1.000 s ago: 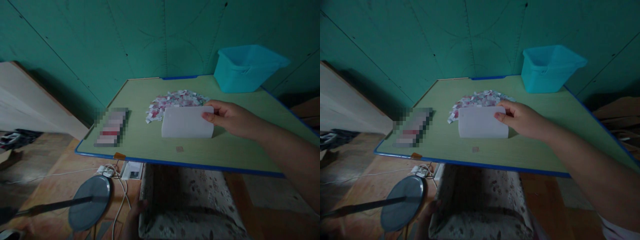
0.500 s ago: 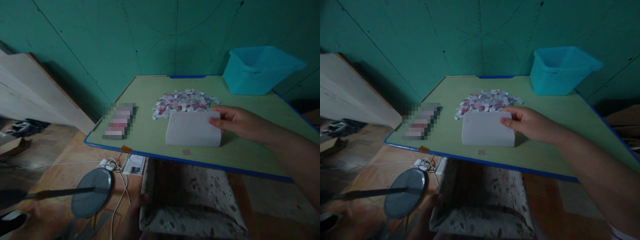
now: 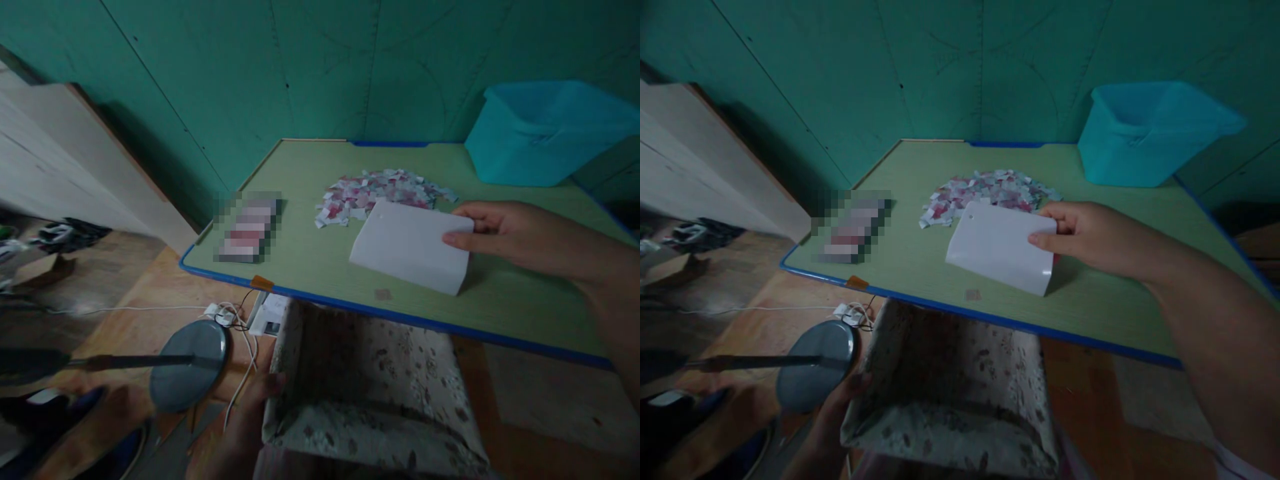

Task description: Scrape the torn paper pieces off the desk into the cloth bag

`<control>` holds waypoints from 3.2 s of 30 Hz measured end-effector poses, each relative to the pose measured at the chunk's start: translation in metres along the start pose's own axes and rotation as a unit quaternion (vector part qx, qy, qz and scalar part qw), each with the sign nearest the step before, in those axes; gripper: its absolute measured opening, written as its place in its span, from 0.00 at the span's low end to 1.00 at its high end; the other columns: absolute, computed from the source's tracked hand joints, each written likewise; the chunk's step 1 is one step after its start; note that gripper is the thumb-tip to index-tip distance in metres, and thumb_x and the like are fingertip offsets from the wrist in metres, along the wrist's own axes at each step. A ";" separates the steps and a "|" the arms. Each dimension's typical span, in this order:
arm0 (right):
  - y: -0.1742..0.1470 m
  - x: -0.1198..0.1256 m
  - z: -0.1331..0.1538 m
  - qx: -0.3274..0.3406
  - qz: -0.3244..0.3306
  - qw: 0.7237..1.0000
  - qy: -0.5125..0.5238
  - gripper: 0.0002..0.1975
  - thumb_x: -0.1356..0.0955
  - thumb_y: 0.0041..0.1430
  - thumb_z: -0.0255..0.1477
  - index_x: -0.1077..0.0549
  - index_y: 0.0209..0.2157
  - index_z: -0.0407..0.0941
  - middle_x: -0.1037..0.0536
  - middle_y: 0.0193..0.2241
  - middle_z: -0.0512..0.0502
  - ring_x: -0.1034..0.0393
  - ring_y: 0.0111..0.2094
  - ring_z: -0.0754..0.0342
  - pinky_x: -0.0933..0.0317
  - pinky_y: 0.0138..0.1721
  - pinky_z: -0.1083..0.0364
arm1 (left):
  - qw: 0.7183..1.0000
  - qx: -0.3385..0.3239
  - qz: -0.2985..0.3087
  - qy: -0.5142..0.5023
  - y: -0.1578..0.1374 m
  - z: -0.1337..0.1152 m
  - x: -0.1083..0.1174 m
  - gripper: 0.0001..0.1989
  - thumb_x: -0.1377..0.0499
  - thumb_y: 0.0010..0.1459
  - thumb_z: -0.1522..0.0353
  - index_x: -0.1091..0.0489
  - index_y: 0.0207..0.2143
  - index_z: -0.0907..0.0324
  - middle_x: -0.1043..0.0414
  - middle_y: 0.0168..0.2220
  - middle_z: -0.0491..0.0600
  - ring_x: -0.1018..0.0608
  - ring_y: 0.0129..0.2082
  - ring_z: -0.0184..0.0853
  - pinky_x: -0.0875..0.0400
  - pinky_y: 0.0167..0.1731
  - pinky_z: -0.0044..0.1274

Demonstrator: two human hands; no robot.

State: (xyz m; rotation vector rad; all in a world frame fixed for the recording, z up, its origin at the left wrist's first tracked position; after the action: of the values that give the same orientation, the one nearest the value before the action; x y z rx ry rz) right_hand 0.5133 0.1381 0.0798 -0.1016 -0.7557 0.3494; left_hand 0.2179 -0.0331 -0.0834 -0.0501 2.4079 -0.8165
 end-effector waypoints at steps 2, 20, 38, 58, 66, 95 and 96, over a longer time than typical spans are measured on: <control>-0.001 -0.008 0.002 -0.004 0.027 1.000 0.009 0.16 0.34 0.50 0.42 0.33 0.34 0.44 0.25 0.31 0.46 0.32 0.31 0.54 0.40 0.29 0.56 | 1.000 -0.001 0.007 0.000 0.001 0.000 -0.001 0.34 0.40 0.43 0.68 0.42 0.56 0.52 0.24 0.43 0.51 0.21 0.33 0.44 0.27 0.30 0.31; -0.005 -0.010 0.018 0.047 0.022 0.991 0.124 0.13 0.33 0.49 0.40 0.33 0.31 0.45 0.29 0.28 0.51 0.36 0.29 0.59 0.43 0.29 0.60 | 0.998 -0.019 0.053 -0.013 0.007 0.001 -0.018 0.39 0.41 0.43 0.70 0.48 0.59 0.50 0.25 0.45 0.51 0.21 0.35 0.45 0.27 0.32 0.32; 0.003 -0.022 0.027 0.127 -0.102 0.986 0.024 0.20 0.38 0.54 0.43 0.33 0.47 0.50 0.28 0.34 0.49 0.34 0.32 0.54 0.40 0.32 0.55 | 0.998 -0.009 0.051 -0.021 0.013 0.007 -0.020 0.38 0.40 0.42 0.71 0.46 0.58 0.51 0.23 0.42 0.51 0.21 0.36 0.45 0.27 0.32 0.32; -0.012 -0.029 0.058 0.306 -0.109 0.946 0.011 0.07 0.38 0.57 0.32 0.30 0.36 0.47 0.25 0.36 0.50 0.32 0.40 0.56 0.40 0.44 0.54 | 0.999 -0.004 0.035 -0.024 0.018 0.012 -0.010 0.47 0.37 0.39 0.71 0.55 0.61 0.54 0.22 0.38 0.50 0.24 0.41 0.47 0.28 0.34 0.31; -0.012 -0.016 0.050 0.297 -0.092 0.950 -0.022 0.06 0.39 0.58 0.32 0.32 0.35 0.47 0.28 0.36 0.51 0.33 0.40 0.56 0.42 0.45 0.54 | 0.998 -0.032 0.062 -0.003 0.012 0.004 -0.018 0.37 0.44 0.46 0.72 0.49 0.59 0.53 0.24 0.42 0.51 0.27 0.46 0.46 0.28 0.35 0.32; -0.008 0.020 0.025 0.155 -0.144 0.975 0.072 0.11 0.34 0.47 0.37 0.28 0.34 0.48 0.27 0.28 0.53 0.35 0.28 0.58 0.40 0.30 0.57 | 0.999 -0.024 -0.018 0.029 0.012 0.006 -0.011 0.36 0.38 0.40 0.68 0.40 0.55 0.55 0.21 0.37 0.49 0.23 0.42 0.50 0.27 0.37 0.36; -0.005 0.022 0.019 0.135 -0.142 0.978 0.076 0.12 0.34 0.47 0.38 0.28 0.35 0.48 0.27 0.27 0.53 0.35 0.28 0.58 0.41 0.28 0.57 | 0.999 -0.022 -0.018 0.028 0.011 0.007 -0.011 0.36 0.38 0.40 0.68 0.40 0.55 0.55 0.21 0.38 0.50 0.24 0.42 0.50 0.27 0.38 0.36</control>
State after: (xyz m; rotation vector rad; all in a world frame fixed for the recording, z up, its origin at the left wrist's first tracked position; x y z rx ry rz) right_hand 0.5166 0.1401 0.1095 0.2315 -0.5554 0.1662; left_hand 0.2327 -0.0250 -0.0882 -0.0902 2.4846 -0.7911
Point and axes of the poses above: each hand's wrist, its own y-axis towards the middle knuckle, its own x-axis out of the back of the hand, z = x × y, the point moved 8 cm from there along y, towards the middle knuckle
